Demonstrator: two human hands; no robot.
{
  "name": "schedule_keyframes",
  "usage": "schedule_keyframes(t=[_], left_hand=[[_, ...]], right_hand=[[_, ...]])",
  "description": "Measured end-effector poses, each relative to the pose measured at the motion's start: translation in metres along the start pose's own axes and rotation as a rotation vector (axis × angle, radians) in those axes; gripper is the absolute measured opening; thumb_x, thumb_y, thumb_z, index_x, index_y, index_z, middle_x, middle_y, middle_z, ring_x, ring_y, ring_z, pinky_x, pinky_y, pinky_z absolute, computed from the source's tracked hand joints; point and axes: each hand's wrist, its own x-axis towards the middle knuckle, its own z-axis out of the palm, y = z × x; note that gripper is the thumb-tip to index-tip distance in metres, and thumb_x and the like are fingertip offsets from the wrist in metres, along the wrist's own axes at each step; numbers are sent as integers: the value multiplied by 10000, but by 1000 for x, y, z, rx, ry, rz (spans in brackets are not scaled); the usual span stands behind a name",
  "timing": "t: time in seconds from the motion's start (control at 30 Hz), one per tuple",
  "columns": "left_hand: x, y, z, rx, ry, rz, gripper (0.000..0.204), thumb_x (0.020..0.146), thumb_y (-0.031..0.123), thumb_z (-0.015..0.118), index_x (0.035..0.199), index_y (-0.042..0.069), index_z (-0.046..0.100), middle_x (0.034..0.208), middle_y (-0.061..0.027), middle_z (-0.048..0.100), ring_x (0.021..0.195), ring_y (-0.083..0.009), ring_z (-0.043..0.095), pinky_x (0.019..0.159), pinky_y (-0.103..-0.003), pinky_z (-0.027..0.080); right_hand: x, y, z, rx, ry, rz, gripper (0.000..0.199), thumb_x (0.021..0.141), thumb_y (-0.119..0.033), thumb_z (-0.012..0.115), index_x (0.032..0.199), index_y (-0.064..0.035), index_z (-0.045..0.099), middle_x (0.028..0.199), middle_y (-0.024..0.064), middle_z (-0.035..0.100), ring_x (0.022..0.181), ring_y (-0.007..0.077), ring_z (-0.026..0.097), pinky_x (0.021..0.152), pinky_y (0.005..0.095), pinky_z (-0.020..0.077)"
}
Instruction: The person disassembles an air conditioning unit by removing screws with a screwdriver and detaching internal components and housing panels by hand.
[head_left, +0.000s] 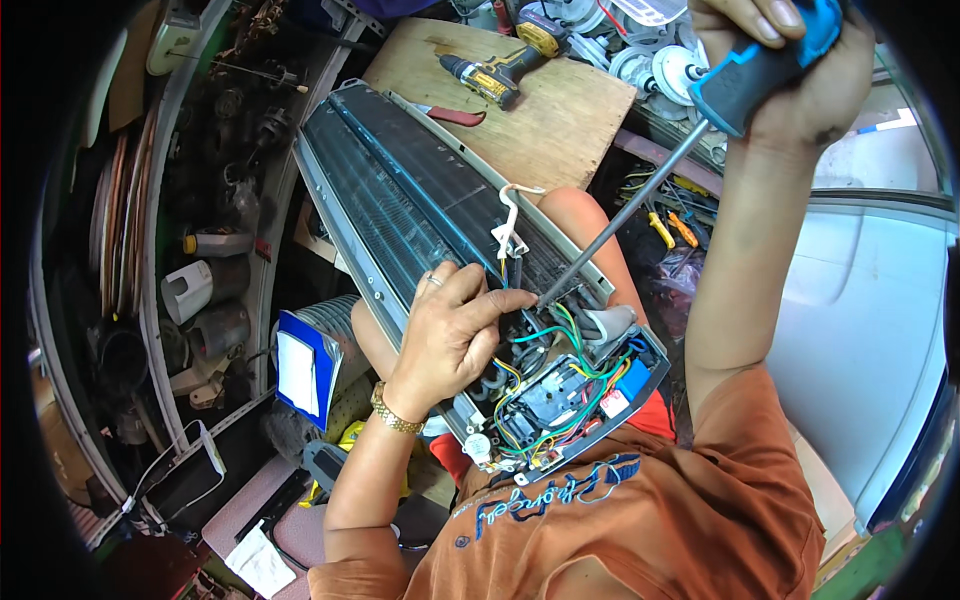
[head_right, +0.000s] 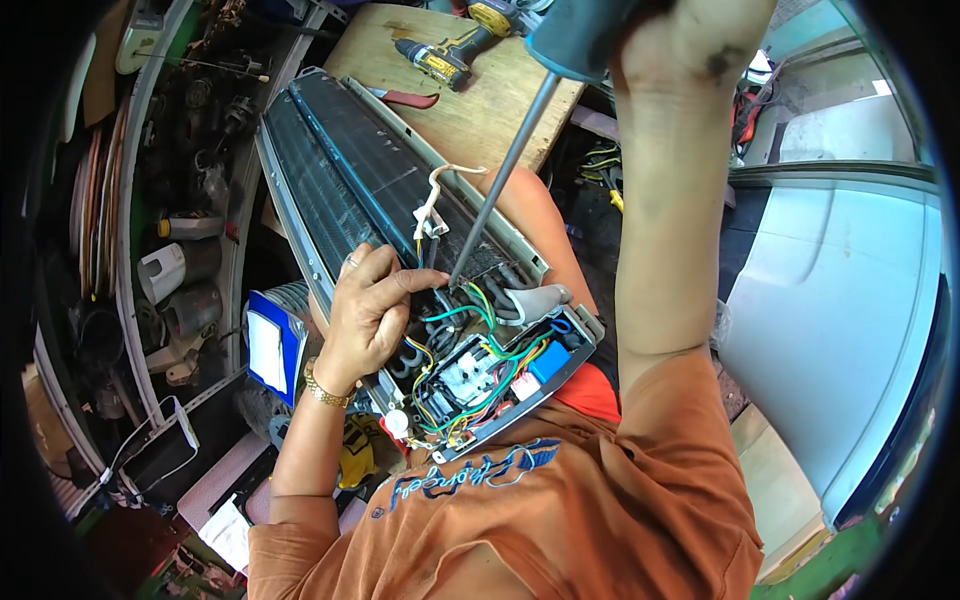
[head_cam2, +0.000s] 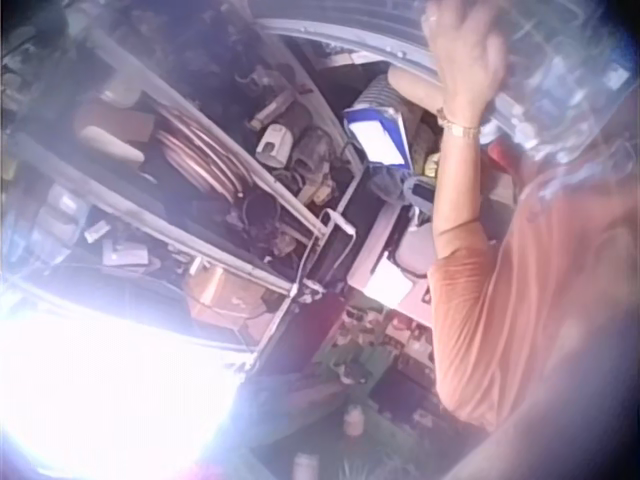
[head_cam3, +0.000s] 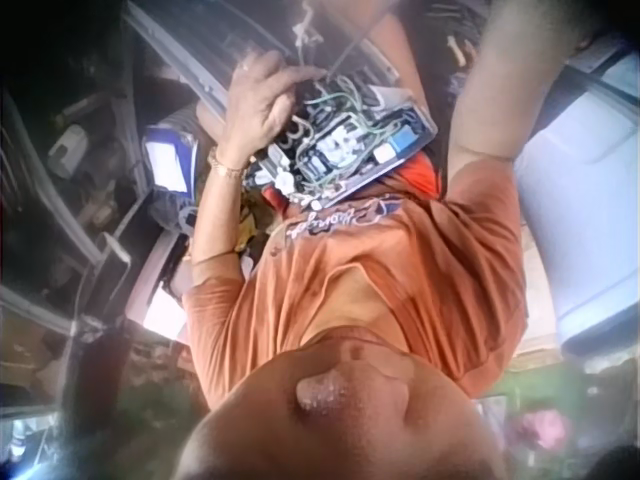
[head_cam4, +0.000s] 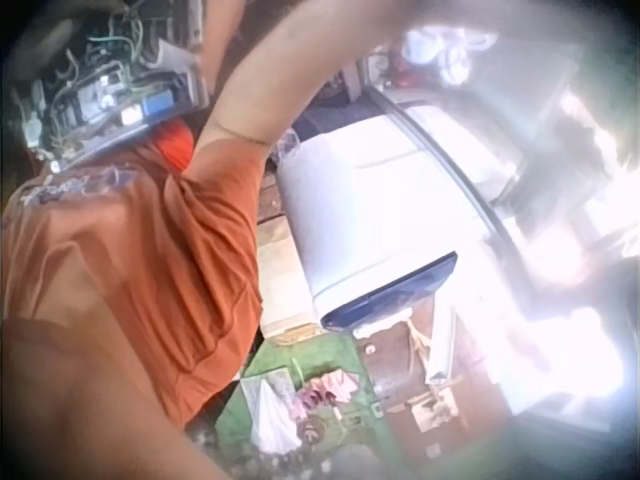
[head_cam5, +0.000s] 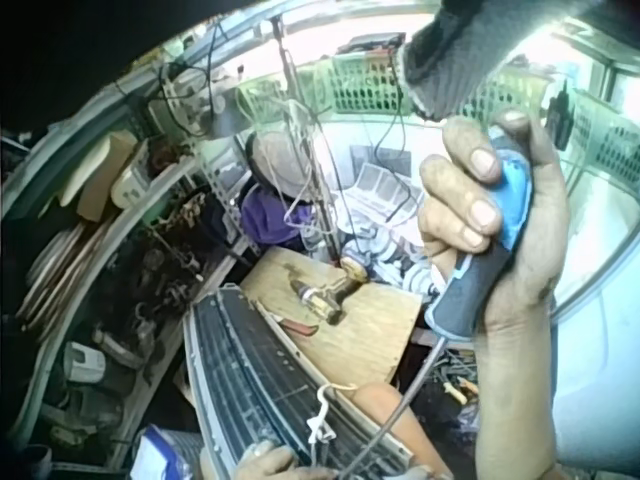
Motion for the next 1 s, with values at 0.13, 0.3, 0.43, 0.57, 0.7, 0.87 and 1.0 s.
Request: schedule_keyframes(t=[0.13, 0.3, 0.43, 0.57, 0.7, 0.87, 1.0], left_hand=[[2, 2, -3, 12, -15, 9, 416, 731, 105, 573, 1096, 182, 758, 791, -62, 458, 768, -260, 454, 745, -395, 381], [2, 0, -3, 33, -9, 26, 424, 733, 99, 572, 1106, 185, 756, 792, -65, 456, 768, -261, 455, 739, -395, 382], [3, 0, -4, 27, -19, 17, 430, 733, 100, 571, 1113, 185, 756, 794, -66, 453, 769, -262, 454, 736, -396, 379], [2, 1, -4, 32, -16, 21, 433, 733, 103, 572, 1117, 183, 755, 795, -66, 454, 769, -262, 452, 741, -396, 380], [3, 2, -5, 39, -35, 11, 449, 734, 105, 571, 1136, 187, 753, 801, -68, 463, 774, -263, 455, 755, -397, 387], [3, 4, -6, 52, -27, 13, 483, 735, 107, 570, 1173, 202, 750, 805, -69, 467, 775, -264, 456, 759, -399, 392], [3, 6, -5, 45, -19, 10, 505, 727, 74, 540, 1167, 189, 761, 779, -68, 460, 764, -260, 453, 757, -394, 395]], right_hand=[[0, -5, 10, -46, 95, -9, 268, 1081, -279, 425, 1042, -73, 592, 767, 79, 493, 488, 145, 482, 394, 267, 445], [0, -12, 10, -95, 200, -71, 217, 1074, -262, 433, 1020, -83, 543, 761, 72, 484, 481, 134, 464, 373, 253, 406], [-2, -6, 19, -85, 260, -118, 210, 1070, -273, 446, 1015, -94, 541, 747, 65, 484, 468, 131, 454, 370, 250, 394], [1, -16, 7, -327, 276, -25, 197, 1063, -267, 458, 1001, -106, 553, 731, 58, 484, 457, 126, 444, 369, 245, 386], [-4, -13, 10, -300, 302, -15, 187, 1062, -260, 470, 997, -108, 558, 727, 53, 483, 458, 121, 443, 371, 243, 388], [-5, -18, 3, -225, 261, -47, 197, 1070, -279, 470, 1020, -103, 545, 760, 59, 485, 474, 121, 451, 380, 240, 393], [-5, -17, 5, -213, 295, -30, 195, 1074, -279, 463, 1029, -103, 533, 757, 63, 483, 475, 124, 451, 381, 238, 391]])
